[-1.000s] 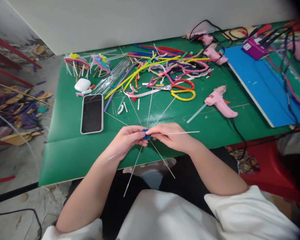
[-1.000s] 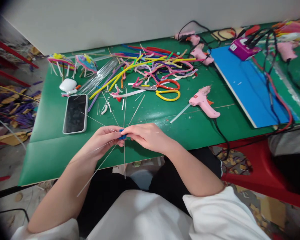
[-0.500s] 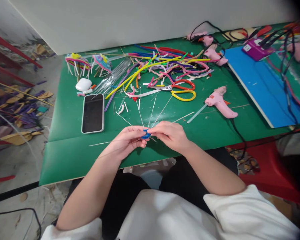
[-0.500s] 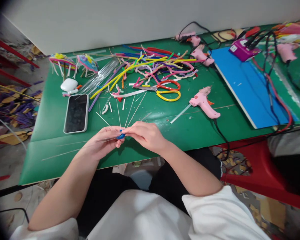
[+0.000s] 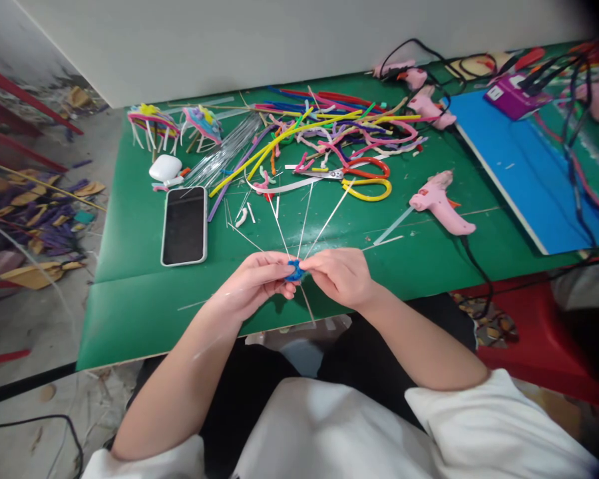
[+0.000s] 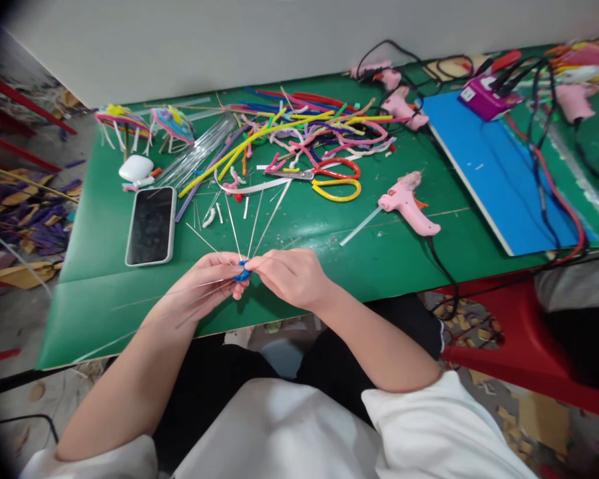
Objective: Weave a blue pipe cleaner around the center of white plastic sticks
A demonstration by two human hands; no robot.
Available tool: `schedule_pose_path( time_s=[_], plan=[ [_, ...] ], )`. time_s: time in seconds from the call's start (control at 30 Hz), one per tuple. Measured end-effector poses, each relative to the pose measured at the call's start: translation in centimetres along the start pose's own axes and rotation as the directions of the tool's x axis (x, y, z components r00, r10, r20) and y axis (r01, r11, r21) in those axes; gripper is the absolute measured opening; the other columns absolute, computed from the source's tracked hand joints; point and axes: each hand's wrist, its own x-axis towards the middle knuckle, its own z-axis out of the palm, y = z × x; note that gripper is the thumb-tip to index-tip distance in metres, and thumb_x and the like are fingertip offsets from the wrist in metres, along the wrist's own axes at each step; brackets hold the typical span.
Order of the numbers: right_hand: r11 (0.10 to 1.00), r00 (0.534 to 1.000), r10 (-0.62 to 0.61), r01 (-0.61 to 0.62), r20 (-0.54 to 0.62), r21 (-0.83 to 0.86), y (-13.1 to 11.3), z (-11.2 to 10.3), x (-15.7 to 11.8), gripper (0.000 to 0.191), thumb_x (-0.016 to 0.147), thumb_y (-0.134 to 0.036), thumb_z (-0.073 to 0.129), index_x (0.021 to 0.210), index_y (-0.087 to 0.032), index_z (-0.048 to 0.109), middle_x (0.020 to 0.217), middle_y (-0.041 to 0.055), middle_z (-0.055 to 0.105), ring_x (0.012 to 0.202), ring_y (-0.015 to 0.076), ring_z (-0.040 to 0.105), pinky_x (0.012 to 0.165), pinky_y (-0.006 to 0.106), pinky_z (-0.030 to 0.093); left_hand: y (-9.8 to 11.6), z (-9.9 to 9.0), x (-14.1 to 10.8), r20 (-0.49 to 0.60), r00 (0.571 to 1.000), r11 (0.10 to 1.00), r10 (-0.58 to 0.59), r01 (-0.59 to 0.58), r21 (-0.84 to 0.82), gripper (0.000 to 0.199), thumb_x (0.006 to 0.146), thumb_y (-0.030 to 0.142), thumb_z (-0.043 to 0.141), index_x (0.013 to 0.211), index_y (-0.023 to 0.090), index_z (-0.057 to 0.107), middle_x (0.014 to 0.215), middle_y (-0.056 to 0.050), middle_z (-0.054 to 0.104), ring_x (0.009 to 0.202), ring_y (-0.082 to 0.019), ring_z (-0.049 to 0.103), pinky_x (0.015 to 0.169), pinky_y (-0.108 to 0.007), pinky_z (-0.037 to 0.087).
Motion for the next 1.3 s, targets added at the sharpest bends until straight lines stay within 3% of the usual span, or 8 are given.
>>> schedule_pose_path(
  time_s=[0.1, 0.2, 0.33, 0.43, 0.63, 0.87, 1.03, 1.3],
  plan=[
    [1.0, 0.997, 0.003, -0.005, -0.079, -0.024, -0.4, 0.2, 0.0, 0.021, 0.084, -0.011, 0.049, 0.098, -0.024, 0.057, 0.082, -0.0005, 0.072, 0.07, 0.011, 0.067, 0.062, 0.022, 0.051, -0.3, 0.2, 0.0, -0.004, 0.999, 0.998, 0.052, -0.053, -0.023, 0.01, 0.067, 0.019, 0.072, 0.076, 0.014, 0.072, 0.062, -0.001, 0.065, 0.048, -0.007, 0.058, 0.049, -0.016, 0.05],
    [0.986, 0.98, 0.165, -0.166, -0.114, -0.002, -1.0, 0.6, 0.1, 0.02, 0.084, -0.01, 0.05, 0.097, -0.024, 0.056, 0.083, -0.0002, 0.071, 0.069, 0.0101, 0.066, 0.063, 0.022, 0.051, -0.6, 0.4, 0.1, -0.064, 0.986, 0.988, 0.154, -0.156, -0.022, 0.012, 0.068, 0.018, 0.072, 0.079, 0.016, 0.072, 0.067, 0.0, 0.067, 0.052, -0.007, 0.06, 0.052, -0.016, 0.051],
    [0.889, 0.874, 0.457, -0.441, -0.168, 0.126, -2.0, 1.4, 0.1, 0.012, 0.086, -0.017, 0.05, 0.088, -0.023, 0.06, 0.079, 0.0, 0.069, 0.064, 0.0104, 0.063, 0.059, 0.023, 0.051, -1.1, 1.0, 0.4, -0.17, 0.941, 0.956, 0.294, -0.291, 0.044, 0.017, 0.063, 0.019, 0.076, 0.079, 0.017, 0.07, 0.071, 0.001, 0.068, 0.054, -0.007, 0.061, 0.056, -0.018, 0.053],
    [0.824, 0.809, 0.558, -0.512, -0.184, 0.243, -2.5, 2.1, 0.1, 0.011, 0.086, -0.02, 0.051, 0.087, -0.023, 0.061, 0.081, 0.0002, 0.069, 0.064, 0.0101, 0.063, 0.056, 0.023, 0.052, -1.4, 1.4, 0.6, -0.247, 0.895, 0.928, 0.372, -0.354, 0.117, 0.018, 0.06, 0.02, 0.078, 0.075, 0.017, 0.068, 0.071, 0.001, 0.068, 0.054, -0.007, 0.061, 0.058, -0.02, 0.054],
    [0.861, 0.848, 0.491, -0.438, -0.198, 0.261, -2.6, 2.3, 0.0, 0.011, 0.084, -0.016, 0.054, 0.087, -0.022, 0.063, 0.081, 0.0007, 0.068, 0.071, 0.0105, 0.063, 0.062, 0.023, 0.052, -1.6, 1.5, 0.5, -0.326, 0.84, 0.901, 0.434, -0.399, 0.172, 0.019, 0.061, 0.021, 0.077, 0.076, 0.017, 0.066, 0.07, 0.002, 0.067, 0.053, -0.007, 0.062, 0.057, -0.019, 0.054],
    [0.812, 0.824, 0.54, -0.456, -0.174, 0.364, -2.1, 1.7, 0.4, 0.019, 0.083, -0.014, 0.055, 0.096, -0.024, 0.064, 0.087, -0.0002, 0.067, 0.073, 0.0093, 0.063, 0.061, 0.022, 0.055, -1.3, 1.4, 0.4, -0.321, 0.852, 0.909, 0.413, -0.41, 0.08, 0.019, 0.06, 0.019, 0.079, 0.073, 0.015, 0.065, 0.064, 0.003, 0.065, 0.047, -0.006, 0.06, 0.049, -0.016, 0.052],
    [0.877, 0.889, 0.424, -0.356, -0.173, 0.324, -2.1, 1.6, 0.5, 0.02, 0.081, -0.012, 0.057, 0.095, -0.024, 0.065, 0.087, 0.001, 0.069, 0.077, 0.0116, 0.063, 0.064, 0.025, 0.054, -1.5, 1.4, 0.5, -0.292, 0.863, 0.91, 0.411, -0.41, 0.069, 0.016, 0.062, 0.018, 0.077, 0.073, 0.015, 0.066, 0.065, 0.002, 0.066, 0.048, -0.006, 0.061, 0.051, -0.015, 0.052],
    [0.775, 0.849, 0.511, -0.39, -0.131, 0.497, -2.7, 2.2, 0.1, 0.023, 0.08, -0.01, 0.059, 0.097, -0.025, 0.065, 0.096, 0.0027, 0.065, 0.092, 0.0134, 0.061, 0.075, 0.029, 0.055, -2.1, 1.6, 0.6, -0.364, 0.753, 0.836, 0.548, -0.503, 0.218, 0.014, 0.065, 0.019, 0.076, 0.075, 0.016, 0.067, 0.069, 0.001, 0.069, 0.053, -0.007, 0.062, 0.053, -0.016, 0.054]
  ],
)
